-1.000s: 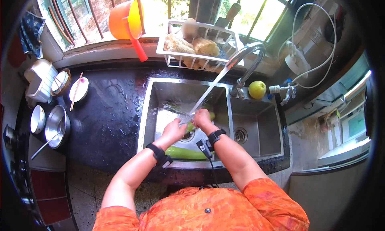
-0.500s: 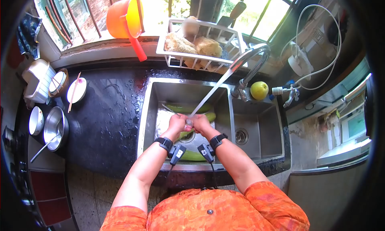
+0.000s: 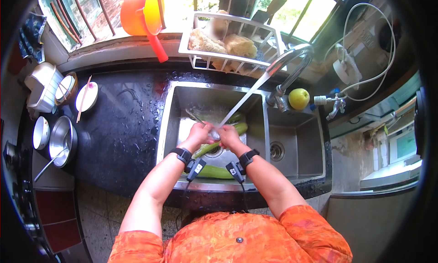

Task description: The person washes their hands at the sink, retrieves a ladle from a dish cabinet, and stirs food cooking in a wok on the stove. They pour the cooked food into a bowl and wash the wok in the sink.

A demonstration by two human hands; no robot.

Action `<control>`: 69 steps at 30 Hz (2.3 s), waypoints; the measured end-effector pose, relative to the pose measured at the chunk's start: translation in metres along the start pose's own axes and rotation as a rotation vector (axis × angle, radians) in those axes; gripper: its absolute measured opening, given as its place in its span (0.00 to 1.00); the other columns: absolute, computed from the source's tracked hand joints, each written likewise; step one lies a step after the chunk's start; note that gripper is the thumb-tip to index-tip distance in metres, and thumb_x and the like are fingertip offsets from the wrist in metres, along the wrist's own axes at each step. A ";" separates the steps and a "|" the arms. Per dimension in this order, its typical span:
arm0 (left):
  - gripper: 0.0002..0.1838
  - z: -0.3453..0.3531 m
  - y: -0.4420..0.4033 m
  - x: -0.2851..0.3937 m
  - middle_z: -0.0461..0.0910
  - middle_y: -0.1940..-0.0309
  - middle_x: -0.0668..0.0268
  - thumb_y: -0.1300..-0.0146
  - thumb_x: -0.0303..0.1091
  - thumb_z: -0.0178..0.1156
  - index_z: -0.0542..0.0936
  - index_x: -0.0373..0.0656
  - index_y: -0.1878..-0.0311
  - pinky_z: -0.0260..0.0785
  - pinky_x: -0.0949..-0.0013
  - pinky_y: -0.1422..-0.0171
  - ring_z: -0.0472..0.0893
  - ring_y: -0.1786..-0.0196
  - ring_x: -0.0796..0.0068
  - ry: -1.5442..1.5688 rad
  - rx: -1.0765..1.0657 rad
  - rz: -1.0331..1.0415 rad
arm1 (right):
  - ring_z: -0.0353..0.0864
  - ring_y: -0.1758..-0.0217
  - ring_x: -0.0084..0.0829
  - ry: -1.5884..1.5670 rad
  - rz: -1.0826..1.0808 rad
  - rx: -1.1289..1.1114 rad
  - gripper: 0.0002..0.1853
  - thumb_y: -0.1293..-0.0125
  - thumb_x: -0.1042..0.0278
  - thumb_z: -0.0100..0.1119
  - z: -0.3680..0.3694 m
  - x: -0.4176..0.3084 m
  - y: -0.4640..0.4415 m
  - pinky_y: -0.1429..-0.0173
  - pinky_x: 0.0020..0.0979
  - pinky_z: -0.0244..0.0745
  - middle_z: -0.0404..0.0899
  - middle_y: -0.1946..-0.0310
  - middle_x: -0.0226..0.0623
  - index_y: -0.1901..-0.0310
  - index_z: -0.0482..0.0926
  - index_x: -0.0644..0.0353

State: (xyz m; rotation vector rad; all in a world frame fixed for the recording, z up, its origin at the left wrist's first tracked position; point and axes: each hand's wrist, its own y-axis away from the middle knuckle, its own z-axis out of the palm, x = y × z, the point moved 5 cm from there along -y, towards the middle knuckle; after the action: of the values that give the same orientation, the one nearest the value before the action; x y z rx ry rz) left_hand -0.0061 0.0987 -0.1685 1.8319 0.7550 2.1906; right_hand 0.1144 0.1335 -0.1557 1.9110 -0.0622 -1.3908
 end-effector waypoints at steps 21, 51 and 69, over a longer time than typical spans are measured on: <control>0.03 0.020 0.021 0.042 0.76 0.76 0.56 0.49 0.25 0.55 0.72 0.38 0.71 0.68 0.66 0.64 0.77 0.69 0.62 -0.566 0.125 0.610 | 0.79 0.77 0.36 0.635 -0.655 0.166 0.08 0.40 0.69 0.47 -0.017 -0.021 0.005 0.73 0.35 0.73 0.76 0.82 0.43 0.65 0.75 0.62; 0.11 0.043 0.020 0.031 0.77 0.68 0.50 0.44 0.32 0.47 0.72 0.37 0.61 0.69 0.55 0.58 0.77 0.62 0.51 -0.731 0.254 0.387 | 0.72 0.73 0.23 -0.266 -0.302 0.389 0.09 0.41 0.67 0.53 -0.225 -0.006 0.036 0.73 0.21 0.68 0.71 0.72 0.29 0.60 0.70 0.59; 0.08 -0.143 0.336 -0.082 0.75 0.78 0.69 0.39 0.35 0.53 0.73 0.40 0.65 0.69 0.76 0.72 0.75 0.73 0.82 0.198 0.517 0.405 | 0.75 0.63 0.27 -0.698 -0.420 -0.278 0.11 0.39 0.66 0.50 -0.176 -0.032 -0.008 0.64 0.28 0.73 0.74 0.65 0.32 0.54 0.70 0.53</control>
State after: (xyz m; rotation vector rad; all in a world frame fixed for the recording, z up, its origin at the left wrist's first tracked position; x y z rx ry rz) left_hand -0.0662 -0.2619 -0.0901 2.1821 1.1691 2.6486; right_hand 0.2455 0.2488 -0.1140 1.1778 0.1970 -2.1701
